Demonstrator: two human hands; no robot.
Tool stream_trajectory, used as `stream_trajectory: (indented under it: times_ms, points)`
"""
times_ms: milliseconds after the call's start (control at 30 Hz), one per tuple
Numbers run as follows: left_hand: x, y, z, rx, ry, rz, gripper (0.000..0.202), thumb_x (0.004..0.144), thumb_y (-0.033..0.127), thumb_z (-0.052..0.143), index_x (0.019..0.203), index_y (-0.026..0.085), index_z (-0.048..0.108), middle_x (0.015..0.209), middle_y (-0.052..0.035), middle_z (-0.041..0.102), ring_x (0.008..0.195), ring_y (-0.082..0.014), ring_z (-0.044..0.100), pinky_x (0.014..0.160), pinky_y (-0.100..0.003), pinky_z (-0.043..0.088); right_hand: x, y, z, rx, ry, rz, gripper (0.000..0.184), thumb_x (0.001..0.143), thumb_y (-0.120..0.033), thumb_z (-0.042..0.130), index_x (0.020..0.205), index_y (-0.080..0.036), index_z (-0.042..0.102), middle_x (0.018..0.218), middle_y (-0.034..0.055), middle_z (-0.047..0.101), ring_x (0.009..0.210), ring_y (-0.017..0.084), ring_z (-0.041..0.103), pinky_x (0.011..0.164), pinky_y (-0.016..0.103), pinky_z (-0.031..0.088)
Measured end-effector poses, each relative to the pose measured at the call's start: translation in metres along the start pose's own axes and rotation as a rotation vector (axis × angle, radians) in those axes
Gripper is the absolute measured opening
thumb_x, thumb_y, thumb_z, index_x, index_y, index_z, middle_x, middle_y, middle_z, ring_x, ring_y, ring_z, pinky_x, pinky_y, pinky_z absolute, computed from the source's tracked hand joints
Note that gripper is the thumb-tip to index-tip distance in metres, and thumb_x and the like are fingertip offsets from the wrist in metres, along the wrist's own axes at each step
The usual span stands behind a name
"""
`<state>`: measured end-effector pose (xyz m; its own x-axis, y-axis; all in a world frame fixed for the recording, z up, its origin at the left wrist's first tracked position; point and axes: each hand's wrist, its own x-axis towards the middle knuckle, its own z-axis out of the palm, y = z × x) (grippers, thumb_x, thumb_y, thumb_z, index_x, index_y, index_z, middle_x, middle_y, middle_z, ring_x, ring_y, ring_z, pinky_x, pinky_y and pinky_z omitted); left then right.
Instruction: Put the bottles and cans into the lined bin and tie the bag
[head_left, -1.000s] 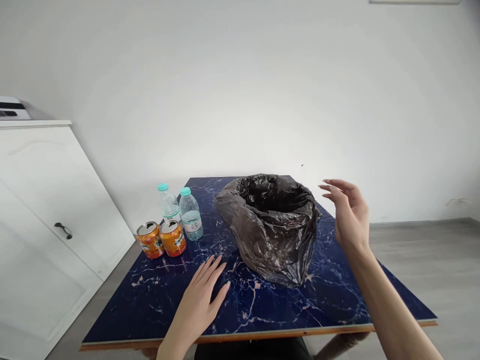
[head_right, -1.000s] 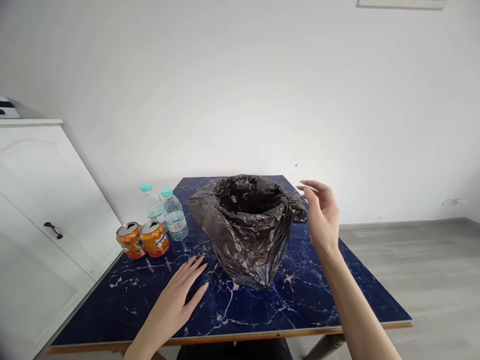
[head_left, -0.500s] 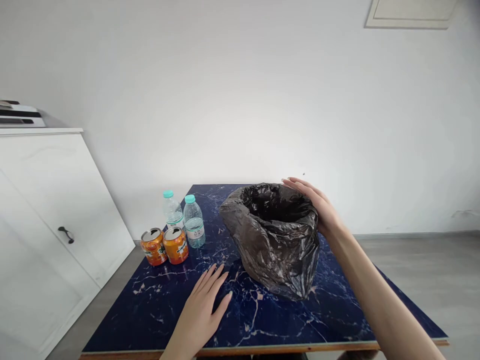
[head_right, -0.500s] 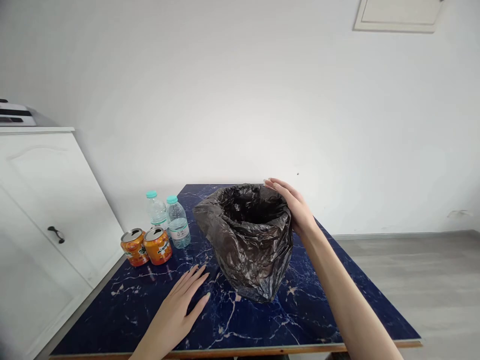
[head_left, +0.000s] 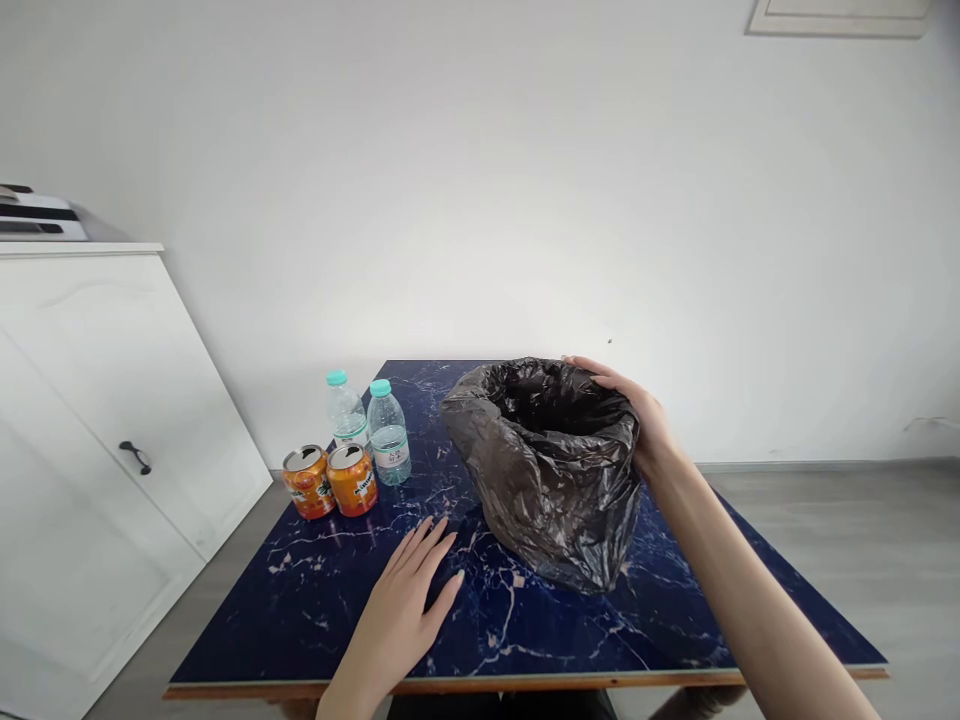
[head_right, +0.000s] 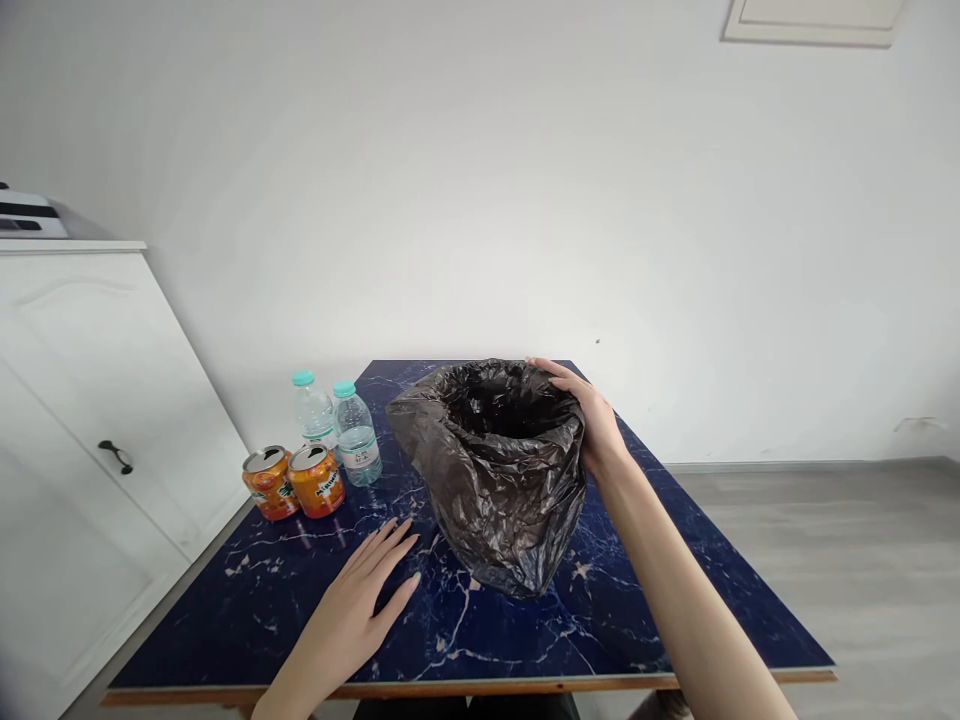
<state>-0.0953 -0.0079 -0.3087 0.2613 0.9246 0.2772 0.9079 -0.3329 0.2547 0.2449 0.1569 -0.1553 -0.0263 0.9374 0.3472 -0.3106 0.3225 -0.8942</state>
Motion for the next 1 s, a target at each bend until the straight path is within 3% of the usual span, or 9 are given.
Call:
stream_trajectory:
  times_ms: [333, 400, 467, 600, 733, 833, 1000]
  points:
    - [0.001, 0.001, -0.003, -0.001, 0.003, 0.010, 0.053, 0.110, 0.054, 0.052, 0.161, 0.040, 0.050, 0.169, 0.0011, 0.046, 0.157, -0.0357, 0.043, 0.123, -0.058, 0.049, 0.001, 0.004, -0.001, 0.016, 0.019, -0.012, 0.041, 0.083, -0.031, 0.065, 0.120, -0.027, 0.083, 0.140, 0.0005, 0.075, 0.141, 0.032, 0.062, 0.127, 0.049, 0.041]
    - [0.005, 0.005, -0.012, -0.004, 0.017, 0.042, 0.048, 0.109, 0.053, 0.053, 0.155, 0.040, 0.056, 0.163, 0.0008, 0.056, 0.153, -0.0359, 0.049, 0.120, -0.058, 0.053, 0.001, 0.005, -0.002, 0.015, 0.019, -0.009, 0.042, 0.084, -0.032, 0.065, 0.121, -0.027, 0.083, 0.140, 0.0004, 0.075, 0.141, 0.032, 0.062, 0.127, 0.050, 0.041]
    - [0.014, 0.011, -0.028, -0.017, 0.109, 0.072, 0.041, 0.109, 0.048, 0.054, 0.149, 0.039, 0.062, 0.156, -0.0005, 0.064, 0.148, -0.0344, 0.057, 0.117, -0.056, 0.056, 0.001, 0.005, -0.002, 0.015, 0.025, -0.018, 0.041, 0.084, -0.033, 0.065, 0.120, -0.028, 0.084, 0.140, -0.0005, 0.075, 0.142, 0.033, 0.061, 0.127, 0.050, 0.041]
    - [0.052, 0.023, -0.079, -0.012, 0.465, 0.116, 0.032, 0.110, 0.035, 0.054, 0.141, 0.031, 0.061, 0.151, -0.0076, 0.064, 0.147, -0.0317, 0.056, 0.124, -0.057, 0.046, 0.001, 0.004, 0.000, 0.035, 0.038, -0.038, 0.039, 0.083, -0.033, 0.065, 0.117, -0.030, 0.085, 0.136, -0.0027, 0.077, 0.144, 0.034, 0.058, 0.129, 0.048, 0.037]
    - [0.105, 0.015, -0.122, 0.054, 0.676, 0.114, 0.029, 0.107, 0.033, 0.057, 0.134, 0.026, 0.062, 0.150, -0.0150, 0.059, 0.147, -0.0368, 0.051, 0.122, -0.060, 0.044, 0.001, 0.003, 0.002, 0.079, 0.044, -0.021, 0.038, 0.081, -0.032, 0.067, 0.115, -0.032, 0.085, 0.134, -0.0041, 0.077, 0.144, 0.032, 0.058, 0.129, 0.047, 0.037]
    - [0.142, 0.000, -0.136, 0.004, 0.769, 0.066, 0.028, 0.106, 0.033, 0.054, 0.131, 0.023, 0.062, 0.148, -0.0178, 0.058, 0.147, -0.0365, 0.050, 0.122, -0.059, 0.042, 0.001, 0.004, 0.002, 0.114, 0.047, 0.002, 0.038, 0.081, -0.033, 0.068, 0.115, -0.032, 0.085, 0.135, -0.0042, 0.077, 0.143, 0.032, 0.059, 0.129, 0.047, 0.038]
    - [0.181, -0.024, -0.137, -0.069, 0.752, -0.021, 0.032, 0.099, 0.032, 0.056, 0.128, 0.020, 0.061, 0.148, -0.0201, 0.057, 0.151, -0.0366, 0.046, 0.126, -0.059, 0.035, 0.002, 0.007, 0.001, 0.124, 0.052, 0.022, 0.038, 0.082, -0.033, 0.068, 0.117, -0.032, 0.084, 0.136, -0.0034, 0.077, 0.142, 0.033, 0.060, 0.127, 0.049, 0.039]
